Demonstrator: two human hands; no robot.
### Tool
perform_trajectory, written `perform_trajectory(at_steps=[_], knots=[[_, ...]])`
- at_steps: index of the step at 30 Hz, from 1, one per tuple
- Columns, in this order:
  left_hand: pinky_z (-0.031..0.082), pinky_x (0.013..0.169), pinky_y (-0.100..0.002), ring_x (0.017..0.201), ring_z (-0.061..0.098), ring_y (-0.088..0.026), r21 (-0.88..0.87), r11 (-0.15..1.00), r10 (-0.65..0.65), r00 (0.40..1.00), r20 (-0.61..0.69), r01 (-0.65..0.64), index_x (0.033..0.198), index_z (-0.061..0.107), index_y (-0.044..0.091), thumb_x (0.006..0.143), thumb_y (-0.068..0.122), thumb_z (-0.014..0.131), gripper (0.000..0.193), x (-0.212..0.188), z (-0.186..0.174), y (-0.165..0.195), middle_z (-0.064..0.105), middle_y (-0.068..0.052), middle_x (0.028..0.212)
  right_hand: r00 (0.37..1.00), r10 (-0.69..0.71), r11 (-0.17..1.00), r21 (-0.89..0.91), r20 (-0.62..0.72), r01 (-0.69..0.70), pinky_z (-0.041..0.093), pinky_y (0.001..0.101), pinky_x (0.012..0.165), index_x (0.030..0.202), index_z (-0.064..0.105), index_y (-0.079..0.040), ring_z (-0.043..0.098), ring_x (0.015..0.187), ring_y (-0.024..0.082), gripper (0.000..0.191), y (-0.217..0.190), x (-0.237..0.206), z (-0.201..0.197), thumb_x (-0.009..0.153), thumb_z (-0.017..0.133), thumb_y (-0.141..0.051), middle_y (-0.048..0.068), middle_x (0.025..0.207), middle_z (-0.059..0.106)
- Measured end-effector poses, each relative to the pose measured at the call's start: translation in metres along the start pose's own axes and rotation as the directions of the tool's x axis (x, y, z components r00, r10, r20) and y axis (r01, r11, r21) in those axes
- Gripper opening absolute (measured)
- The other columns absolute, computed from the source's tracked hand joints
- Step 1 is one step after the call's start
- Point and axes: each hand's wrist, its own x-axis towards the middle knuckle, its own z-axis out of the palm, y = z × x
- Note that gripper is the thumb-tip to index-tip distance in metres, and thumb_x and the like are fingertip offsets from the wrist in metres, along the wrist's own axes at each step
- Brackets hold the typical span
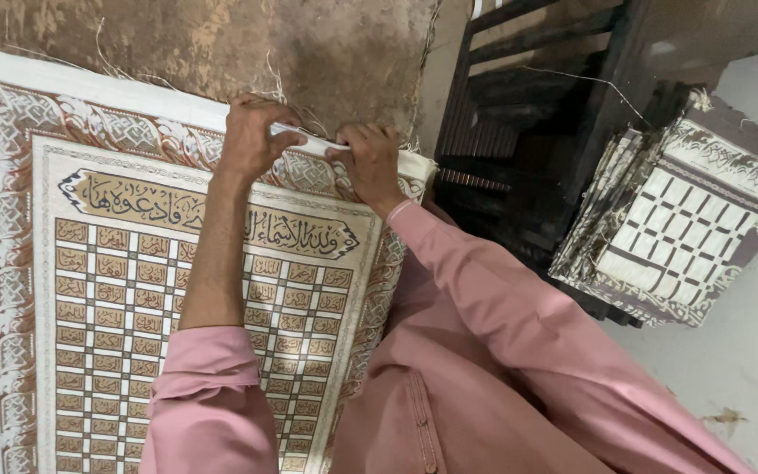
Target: The person repeatedly smooths and presses a patterned prayer mat on a workbench using both hands. They lift and reposition the mat several times, then smooth the edges and corners. The mat remains on the bench throughout the clip.
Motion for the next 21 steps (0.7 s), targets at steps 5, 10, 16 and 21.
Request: perform_trajectory(at_steps=[5, 10, 16, 21], knots=[[0.043, 0.103, -0.043, 0.1, 0.072, -0.026, -0.034, 0.999, 0.021, 0.998, -0.056, -0.023, 0.098, 0.08, 0.011, 0.082, 0.019, 0.092, 0.021, -0.009, 0.005, -0.006, 0.078, -0.007, 0.101, 0.999, 0.023, 1.0, 0.016, 0.032, -0.023, 0.041, 0.0423, 0.083, 0.088, 0.063, -0.01, 0.063, 0.081, 0.028, 0.024, 0.006, -0.005, 0.004, 0.09, 0.078, -0.028, 0.006, 0.083, 0.068], [0.044, 0.107, -0.041, 0.106, 0.071, -0.024, -0.045, 0.999, -0.012, 0.996, -0.088, 0.008, 0.101, 0.08, 0.012, 0.084, 0.019, 0.092, 0.022, -0.01, 0.014, -0.009, 0.078, -0.006, 0.106, 1.0, 0.026, 0.999, -0.019, -0.007, -0.026, 0.044, 0.045, 0.08, 0.089, 0.065, -0.011, 0.063, 0.077, 0.031, 0.026, 0.013, -0.001, 0.006, 0.086, 0.082, -0.03, 0.007, 0.078, 0.067], [0.03, 0.098, -0.045, 0.104, 0.062, -0.023, 0.07, 0.994, 0.088, 0.996, 0.009, -0.089, 0.095, 0.082, 0.017, 0.058, 0.033, 0.095, 0.043, -0.001, 0.013, 0.003, 0.076, -0.004, 0.105, 1.0, -0.017, 1.0, 0.013, -0.003, 0.017, 0.043, 0.0461, 0.075, 0.091, 0.065, -0.009, 0.064, 0.076, 0.032, 0.027, 0.012, 0.0, 0.002, 0.088, 0.081, -0.03, 0.01, 0.081, 0.067], [0.033, 0.1, -0.041, 0.099, 0.063, -0.019, -0.011, 0.999, 0.037, 0.999, -0.026, -0.037, 0.098, 0.081, 0.021, 0.08, 0.029, 0.093, 0.023, -0.005, 0.019, 0.006, 0.074, 0.003, 0.099, 0.999, -0.001, 0.999, -0.046, -0.051, -0.001, 0.045, 0.0456, 0.074, 0.094, 0.064, -0.007, 0.063, 0.077, 0.032, 0.025, 0.01, -0.009, 0.008, 0.094, 0.077, -0.028, 0.011, 0.083, 0.067]])
